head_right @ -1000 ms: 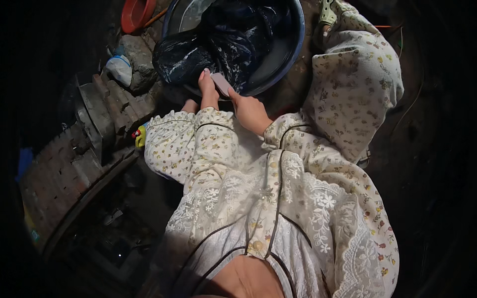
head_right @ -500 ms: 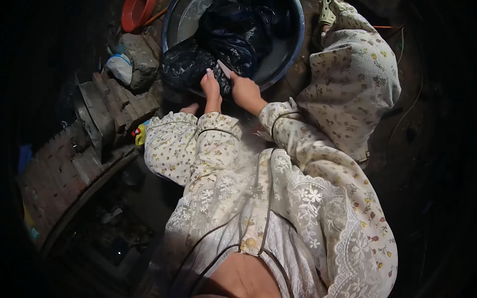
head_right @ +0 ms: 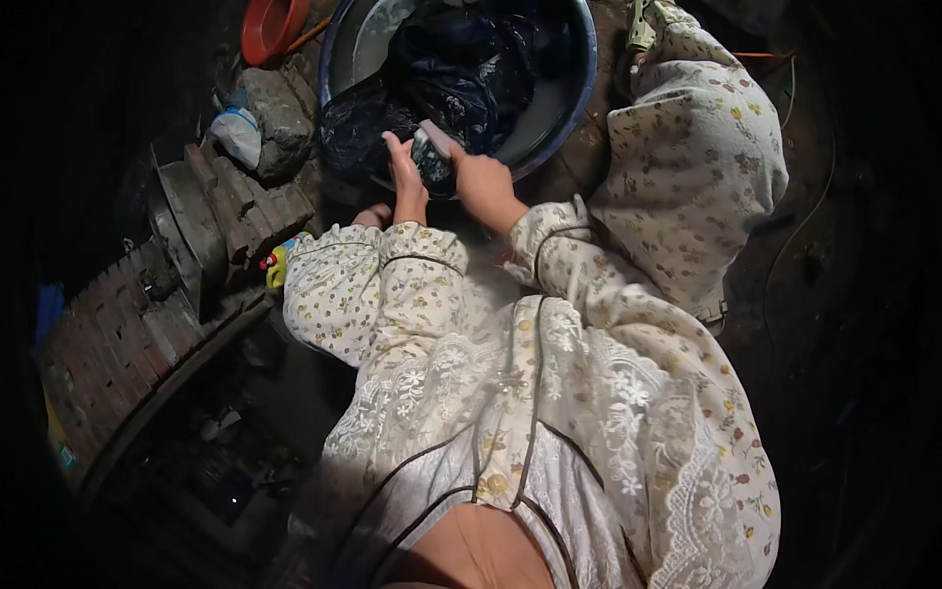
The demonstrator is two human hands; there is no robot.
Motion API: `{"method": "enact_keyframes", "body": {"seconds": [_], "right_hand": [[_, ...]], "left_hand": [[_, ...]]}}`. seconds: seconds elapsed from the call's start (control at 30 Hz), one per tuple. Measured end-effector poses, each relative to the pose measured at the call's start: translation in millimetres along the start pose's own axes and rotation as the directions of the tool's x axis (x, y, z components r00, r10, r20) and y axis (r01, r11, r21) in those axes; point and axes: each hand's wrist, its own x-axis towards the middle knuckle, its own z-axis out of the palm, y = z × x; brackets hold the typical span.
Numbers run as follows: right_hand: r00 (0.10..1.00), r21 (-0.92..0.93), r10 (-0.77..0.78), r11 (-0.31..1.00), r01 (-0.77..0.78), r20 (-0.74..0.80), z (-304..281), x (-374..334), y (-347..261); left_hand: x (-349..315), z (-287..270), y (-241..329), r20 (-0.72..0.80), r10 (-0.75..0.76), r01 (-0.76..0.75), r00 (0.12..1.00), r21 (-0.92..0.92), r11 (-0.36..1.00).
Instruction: The person washes a dark garment in a metal basin using a brush and water. They scrub the fabric repeatedly, dip it in the soapy water, and continue cleaning different sections of the item.
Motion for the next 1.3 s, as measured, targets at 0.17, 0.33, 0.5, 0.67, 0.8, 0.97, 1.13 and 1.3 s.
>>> {"method": "enact_keyframes", "body": {"seconds": [0.17, 0.33, 0.5, 0.67, 0.8, 0.97, 1.13, 1.3], "right_hand": [[0.997, 0.411, 0.065, 0.908, -0.073, 0.032, 27, 29, 23], [0.999, 0.447, 0.022, 0.895, -0.005, -0.034, 2, 6, -11], [0.985, -0.052, -0.152, 0.986, 0.156, 0.087, -27, -54, -42], [0.992, -0.003, -0.128, 0.992, 0.128, -0.001, -15, -24, -35], [0.983, -0.077, -0.16, 0.983, 0.167, 0.093, -11, -61, -35], [0.978, -0.095, -0.193, 0.978, 0.185, -0.079, 2, -18, -23], [0.979, -0.111, -0.197, 0.973, 0.202, 0.051, -6, -51, -33], [0.983, -0.1, -0.166, 0.982, 0.158, -0.074, 2, -23, -26]], "left_hand": [[-29, 0, 8, 0.22, 0.154, -0.086, 0.963, -0.29, 0.953], [-24, -8, 2, 0.088, 0.073, -0.022, 0.993, -0.476, 0.879], [-20, -12, 18, -0.101, -0.075, 0.05, 0.992, -0.234, 0.971], [-21, -1, -5, -0.145, 0.076, -0.084, 0.986, -0.049, 0.995], [-23, -15, 2, -0.112, -0.016, -0.012, 0.994, -0.245, 0.97], [-27, -4, -3, -0.109, 0.063, -0.078, 0.992, -0.133, 0.988], [-18, -13, 3, -0.168, -0.062, 0.02, 0.984, -0.239, 0.971], [-20, -7, -2, -0.09, 0.011, -0.026, 0.996, -0.163, 0.986]]}}
